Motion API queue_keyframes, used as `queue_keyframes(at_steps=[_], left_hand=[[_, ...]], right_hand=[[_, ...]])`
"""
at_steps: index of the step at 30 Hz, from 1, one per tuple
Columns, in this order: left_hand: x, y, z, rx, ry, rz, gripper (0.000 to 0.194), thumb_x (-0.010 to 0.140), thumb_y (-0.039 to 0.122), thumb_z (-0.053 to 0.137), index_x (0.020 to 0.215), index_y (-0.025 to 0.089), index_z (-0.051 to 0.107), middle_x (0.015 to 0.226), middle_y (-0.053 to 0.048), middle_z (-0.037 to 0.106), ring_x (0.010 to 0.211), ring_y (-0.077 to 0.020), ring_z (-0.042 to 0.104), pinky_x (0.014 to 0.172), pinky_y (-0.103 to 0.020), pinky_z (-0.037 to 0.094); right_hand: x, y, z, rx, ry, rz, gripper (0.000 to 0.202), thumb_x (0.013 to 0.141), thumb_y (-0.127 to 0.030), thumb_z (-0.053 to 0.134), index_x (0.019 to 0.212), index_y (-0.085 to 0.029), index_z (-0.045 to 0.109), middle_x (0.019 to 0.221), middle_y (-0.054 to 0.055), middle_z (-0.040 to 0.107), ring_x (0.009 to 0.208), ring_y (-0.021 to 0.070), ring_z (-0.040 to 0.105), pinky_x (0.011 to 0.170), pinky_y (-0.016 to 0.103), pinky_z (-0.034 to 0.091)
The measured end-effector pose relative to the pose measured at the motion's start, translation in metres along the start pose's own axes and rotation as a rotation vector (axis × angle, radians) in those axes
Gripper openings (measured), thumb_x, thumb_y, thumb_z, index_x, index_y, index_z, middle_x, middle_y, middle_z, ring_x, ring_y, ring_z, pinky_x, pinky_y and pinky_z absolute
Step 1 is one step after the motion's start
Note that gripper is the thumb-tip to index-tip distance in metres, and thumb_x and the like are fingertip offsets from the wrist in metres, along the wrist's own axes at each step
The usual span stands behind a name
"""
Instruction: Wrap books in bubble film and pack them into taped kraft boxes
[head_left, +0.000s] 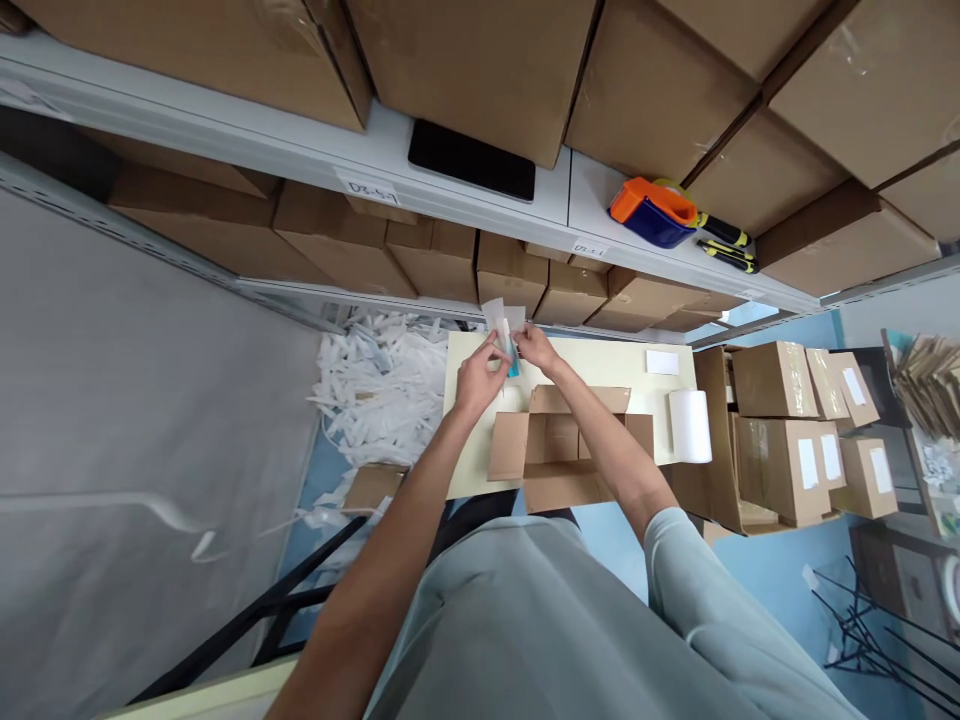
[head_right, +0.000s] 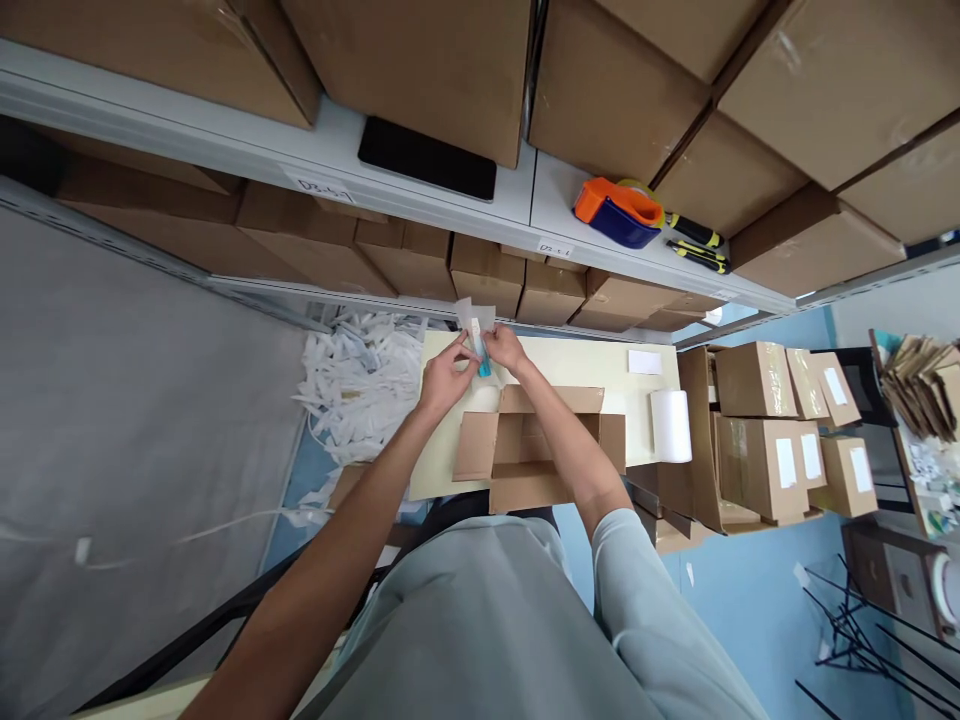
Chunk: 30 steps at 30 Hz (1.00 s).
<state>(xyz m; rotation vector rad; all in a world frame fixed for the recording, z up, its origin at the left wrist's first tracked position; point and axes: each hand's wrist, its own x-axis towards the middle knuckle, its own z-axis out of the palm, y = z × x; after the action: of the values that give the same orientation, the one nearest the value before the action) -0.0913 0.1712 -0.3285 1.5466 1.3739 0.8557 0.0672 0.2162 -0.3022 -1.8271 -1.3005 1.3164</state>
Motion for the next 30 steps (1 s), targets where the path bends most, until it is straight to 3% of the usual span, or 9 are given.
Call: queue_keyframes(at_steps=[5, 9, 11, 15, 19, 22, 24, 26, 30], left_hand=[[-0.005, 0.077, -0.021, 0.301, -0.008, 0.08, 0.013, 0.1, 0.027, 0.066, 0.107, 0.026, 0.077, 0.163, -0.005, 0.064, 0.136, -0.0324, 0.068, 0.114, -0.044, 0.055], [-0.026, 0.135, -0.02, 0.434, -0.032, 0.132, 0.035, 0.102, 0.024, 0.061, 0.133, 0.024, 0.077, 0.163, -0.007, 0.065, 0.135, -0.0351, 0.065, 0.118, -0.048, 0.051], [-0.039, 0.155, -0.016, 0.437, -0.062, 0.193, 0.034, 0.103, 0.026, 0.058, 0.129, 0.024, 0.079, 0.166, -0.007, 0.062, 0.133, -0.0349, 0.064, 0.118, -0.049, 0.051], [-0.062, 0.18, -0.004, 0.382, -0.158, 0.286, 0.03, 0.105, 0.027, 0.054, 0.11, 0.023, 0.083, 0.171, -0.007, 0.057, 0.132, -0.0341, 0.067, 0.118, -0.05, 0.052], [-0.07, 0.197, 0.009, 0.296, -0.256, 0.263, 0.032, 0.104, 0.025, 0.054, 0.126, 0.024, 0.078, 0.165, -0.008, 0.061, 0.124, -0.029, 0.073, 0.107, -0.041, 0.06], [-0.057, 0.211, 0.015, 0.335, -0.22, 0.31, 0.043, 0.102, 0.027, 0.062, 0.144, 0.023, 0.069, 0.167, -0.011, 0.057, 0.138, -0.0315, 0.066, 0.115, -0.043, 0.056], [-0.043, 0.219, 0.017, 0.391, -0.181, 0.376, 0.065, 0.095, 0.035, 0.076, 0.157, 0.024, 0.061, 0.175, -0.013, 0.047, 0.155, -0.0388, 0.05, 0.124, -0.051, 0.048], [-0.028, 0.226, 0.018, 0.421, -0.248, 0.416, 0.085, 0.086, 0.044, 0.088, 0.163, 0.026, 0.057, 0.177, -0.012, 0.044, 0.162, -0.0441, 0.039, 0.128, -0.057, 0.043], [-0.016, 0.234, 0.019, 0.373, -0.556, 0.319, 0.077, 0.079, 0.057, 0.09, 0.149, 0.03, 0.072, 0.146, -0.005, 0.073, 0.14, -0.037, 0.064, 0.114, -0.044, 0.053]], right_hand=[[-0.04, -0.037, -0.016, 0.06, 0.172, -0.043, 0.027, 0.11, -0.05, 0.06, 0.104, -0.024, 0.06, 0.087, -0.001, 0.071, 0.092, 0.019, 0.073, 0.085, 0.028, 0.061], [-0.091, -0.061, -0.038, 0.093, 0.24, -0.046, 0.046, 0.099, -0.057, 0.078, 0.124, -0.022, 0.059, 0.098, 0.001, 0.079, 0.1, 0.0205, 0.077, 0.087, 0.028, 0.061], [-0.114, -0.066, -0.054, 0.105, 0.286, -0.021, 0.048, 0.098, -0.052, 0.081, 0.129, -0.023, 0.058, 0.105, 0.003, 0.082, 0.101, 0.0208, 0.079, 0.087, 0.028, 0.061], [-0.149, -0.065, -0.089, 0.033, 0.318, 0.005, 0.028, 0.103, -0.037, 0.073, 0.125, -0.024, 0.062, 0.112, 0.003, 0.085, 0.1, 0.02, 0.08, 0.09, 0.028, 0.06], [-0.171, -0.058, -0.128, -0.138, 0.328, 0.007, 0.02, 0.1, -0.033, 0.071, 0.117, -0.023, 0.066, 0.109, 0.002, 0.084, 0.102, 0.0216, 0.078, 0.094, 0.029, 0.055], [-0.184, -0.051, -0.157, -0.183, 0.307, -0.028, 0.021, 0.094, -0.032, 0.073, 0.112, -0.022, 0.067, 0.101, 0.0, 0.081, 0.097, 0.0219, 0.076, 0.087, 0.027, 0.052], [-0.194, -0.046, -0.176, -0.185, 0.21, -0.125, 0.019, 0.092, -0.033, 0.073, 0.107, -0.022, 0.067, 0.091, -0.003, 0.077, 0.088, 0.0204, 0.073, 0.081, 0.025, 0.049], [-0.203, -0.044, -0.193, -0.209, 0.066, -0.243, 0.018, 0.089, -0.034, 0.073, 0.102, -0.023, 0.067, 0.081, -0.007, 0.071, 0.078, 0.018, 0.067, 0.076, 0.024, 0.045], [-0.218, -0.043, -0.221, -0.305, -0.159, -0.395, 0.013, 0.089, -0.033, 0.073, 0.098, -0.024, 0.068, 0.076, -0.009, 0.067, 0.073, 0.0157, 0.06, 0.073, 0.023, 0.039]])
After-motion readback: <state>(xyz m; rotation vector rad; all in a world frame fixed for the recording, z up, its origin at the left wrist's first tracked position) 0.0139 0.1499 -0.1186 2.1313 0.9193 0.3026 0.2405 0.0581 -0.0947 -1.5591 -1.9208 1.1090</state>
